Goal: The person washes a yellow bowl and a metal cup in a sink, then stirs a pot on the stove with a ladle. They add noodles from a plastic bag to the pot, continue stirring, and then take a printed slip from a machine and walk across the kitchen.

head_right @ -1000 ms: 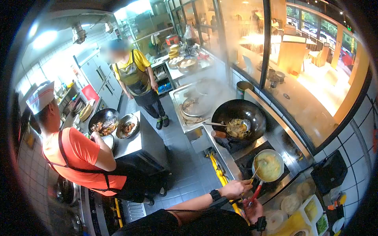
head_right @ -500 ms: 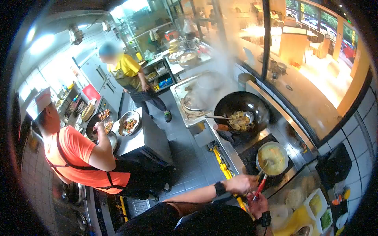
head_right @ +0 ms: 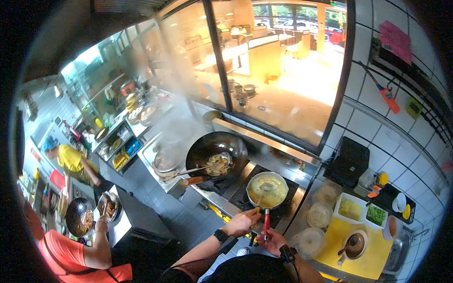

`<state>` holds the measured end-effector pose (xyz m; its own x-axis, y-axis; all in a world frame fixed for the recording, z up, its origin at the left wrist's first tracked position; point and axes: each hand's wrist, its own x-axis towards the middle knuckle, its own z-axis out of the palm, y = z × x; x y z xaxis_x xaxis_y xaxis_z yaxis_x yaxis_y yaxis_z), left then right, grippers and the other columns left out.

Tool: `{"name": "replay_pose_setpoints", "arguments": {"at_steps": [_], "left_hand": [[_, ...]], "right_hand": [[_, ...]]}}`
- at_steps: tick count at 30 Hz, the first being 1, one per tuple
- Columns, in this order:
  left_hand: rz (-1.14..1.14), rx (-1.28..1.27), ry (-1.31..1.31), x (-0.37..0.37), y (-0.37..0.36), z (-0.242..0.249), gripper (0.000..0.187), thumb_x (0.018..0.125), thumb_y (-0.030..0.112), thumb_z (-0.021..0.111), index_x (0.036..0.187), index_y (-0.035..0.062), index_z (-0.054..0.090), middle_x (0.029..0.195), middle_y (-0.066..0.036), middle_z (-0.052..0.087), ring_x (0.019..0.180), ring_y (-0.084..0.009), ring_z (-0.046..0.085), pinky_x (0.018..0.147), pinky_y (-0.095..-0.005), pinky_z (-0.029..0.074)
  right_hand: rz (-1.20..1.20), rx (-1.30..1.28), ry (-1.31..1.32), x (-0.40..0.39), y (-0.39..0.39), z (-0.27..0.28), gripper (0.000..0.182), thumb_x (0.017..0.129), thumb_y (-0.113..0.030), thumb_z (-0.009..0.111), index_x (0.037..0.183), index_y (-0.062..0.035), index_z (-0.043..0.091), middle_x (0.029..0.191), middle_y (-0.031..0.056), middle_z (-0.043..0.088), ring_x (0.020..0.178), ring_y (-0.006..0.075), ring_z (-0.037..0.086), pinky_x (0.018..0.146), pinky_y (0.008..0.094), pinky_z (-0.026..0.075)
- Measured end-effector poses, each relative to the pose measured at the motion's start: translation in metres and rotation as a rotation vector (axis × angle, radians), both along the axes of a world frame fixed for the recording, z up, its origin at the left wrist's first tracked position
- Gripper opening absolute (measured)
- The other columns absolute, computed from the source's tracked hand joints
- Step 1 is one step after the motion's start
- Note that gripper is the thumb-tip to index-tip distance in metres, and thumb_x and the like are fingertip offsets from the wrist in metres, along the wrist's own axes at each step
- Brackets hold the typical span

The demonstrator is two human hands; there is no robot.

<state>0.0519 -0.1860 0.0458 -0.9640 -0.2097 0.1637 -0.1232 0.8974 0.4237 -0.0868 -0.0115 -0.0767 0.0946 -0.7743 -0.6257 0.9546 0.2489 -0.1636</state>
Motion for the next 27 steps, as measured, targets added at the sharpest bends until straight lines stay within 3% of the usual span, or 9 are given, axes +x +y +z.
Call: {"name": "replay_pose_setpoints", "arguments": {"at_steps": [3, 5, 9, 10, 13, 17, 19, 23, 27], "left_hand": [[0.006, -0.013, -0.286, 0.003, 0.011, 0.023, 0.035, 0.078, 0.01, 0.058, 0.112, 0.0019, 0.056, 0.107, -0.018, 0.059, 0.098, -0.0332, 0.064, 0.08, -0.0425, 0.055], [-0.139, -0.088, 0.05, 0.005, 0.01, 0.008, 0.021, 0.074, 0.015, 0.062, 0.091, 0.0029, 0.063, 0.087, -0.014, 0.063, 0.087, -0.03, 0.065, 0.073, -0.0414, 0.055], [-0.175, -0.093, 0.284, -0.002, -0.021, -0.01, 0.034, 0.073, 0.016, 0.065, 0.103, 0.0012, 0.059, 0.097, -0.017, 0.062, 0.089, -0.0345, 0.062, 0.075, -0.0424, 0.053], [-0.01, -0.035, 0.015, 0.0, -0.014, 0.007, 0.038, 0.079, 0.012, 0.062, 0.115, 0.002, 0.061, 0.113, -0.019, 0.064, 0.098, -0.0328, 0.065, 0.081, -0.0413, 0.055], [0.124, -0.009, -0.162, 0.002, 0.009, 0.038, 0.025, 0.082, 0.01, 0.062, 0.105, 0.0011, 0.063, 0.112, -0.02, 0.064, 0.093, -0.0353, 0.065, 0.078, -0.0427, 0.055], [-0.013, 0.019, -0.137, 0.0, 0.013, 0.037, 0.025, 0.083, 0.009, 0.062, 0.107, 0.0002, 0.063, 0.111, -0.02, 0.064, 0.093, -0.0366, 0.065, 0.078, -0.0434, 0.055], [-0.008, 0.074, 0.182, -0.001, -0.004, 0.008, 0.028, 0.082, 0.008, 0.063, 0.108, -0.0003, 0.062, 0.112, -0.02, 0.063, 0.094, -0.0378, 0.064, 0.078, -0.0436, 0.055], [0.134, 0.051, -0.053, 0.0, 0.007, 0.022, 0.027, 0.081, 0.007, 0.064, 0.107, 0.0009, 0.063, 0.109, -0.022, 0.063, 0.094, -0.0388, 0.064, 0.076, -0.044, 0.055], [-0.028, 0.032, -0.037, -0.002, 0.025, 0.029, 0.027, 0.081, 0.007, 0.064, 0.107, 0.0006, 0.062, 0.106, -0.021, 0.064, 0.091, -0.0385, 0.065, 0.074, -0.0432, 0.056]], "right_hand": [[0.025, 0.057, 0.03, -0.005, -0.013, -0.002, 0.021, 0.099, -0.026, 0.05, 0.111, -0.0089, 0.049, 0.091, 0.0118, 0.06, 0.09, 0.0273, 0.065, 0.077, 0.0397, 0.058], [0.032, -0.16, 0.078, -0.002, -0.009, -0.043, 0.02, 0.099, -0.028, 0.051, 0.105, -0.0087, 0.049, 0.089, 0.0102, 0.06, 0.086, 0.0243, 0.064, 0.077, 0.0391, 0.058], [-0.059, -0.039, 0.078, 0.006, -0.008, -0.011, 0.016, 0.1, -0.022, 0.048, 0.099, -0.0067, 0.051, 0.086, 0.0096, 0.061, 0.082, 0.0236, 0.065, 0.076, 0.037, 0.058], [-0.038, 0.033, 0.108, 0.007, -0.005, 0.025, 0.015, 0.101, -0.022, 0.047, 0.1, -0.0077, 0.051, 0.086, 0.009, 0.061, 0.083, 0.0238, 0.066, 0.074, 0.0363, 0.059], [-0.028, 0.038, 0.13, 0.005, -0.006, 0.026, 0.018, 0.101, -0.024, 0.048, 0.107, -0.0072, 0.053, 0.088, 0.0107, 0.062, 0.082, 0.0261, 0.067, 0.071, 0.0363, 0.059], [-0.036, 0.046, 0.134, 0.005, -0.004, 0.022, 0.019, 0.1, -0.024, 0.048, 0.109, -0.0081, 0.054, 0.088, 0.0126, 0.064, 0.083, 0.0274, 0.068, 0.069, 0.0369, 0.059], [-0.045, 0.035, 0.143, 0.007, -0.002, 0.026, 0.021, 0.099, -0.025, 0.051, 0.108, -0.0062, 0.054, 0.088, 0.0099, 0.065, 0.084, 0.0235, 0.068, 0.073, 0.0338, 0.059], [-0.054, -0.096, 0.144, 0.005, 0.003, 0.03, 0.023, 0.099, -0.026, 0.051, 0.112, -0.0073, 0.055, 0.091, 0.0115, 0.066, 0.085, 0.0231, 0.068, 0.073, 0.0337, 0.059], [-0.036, -0.056, 0.135, 0.005, 0.003, 0.021, 0.026, 0.099, -0.025, 0.052, 0.116, -0.007, 0.054, 0.095, 0.0138, 0.068, 0.087, 0.025, 0.068, 0.076, 0.0351, 0.059]]}}
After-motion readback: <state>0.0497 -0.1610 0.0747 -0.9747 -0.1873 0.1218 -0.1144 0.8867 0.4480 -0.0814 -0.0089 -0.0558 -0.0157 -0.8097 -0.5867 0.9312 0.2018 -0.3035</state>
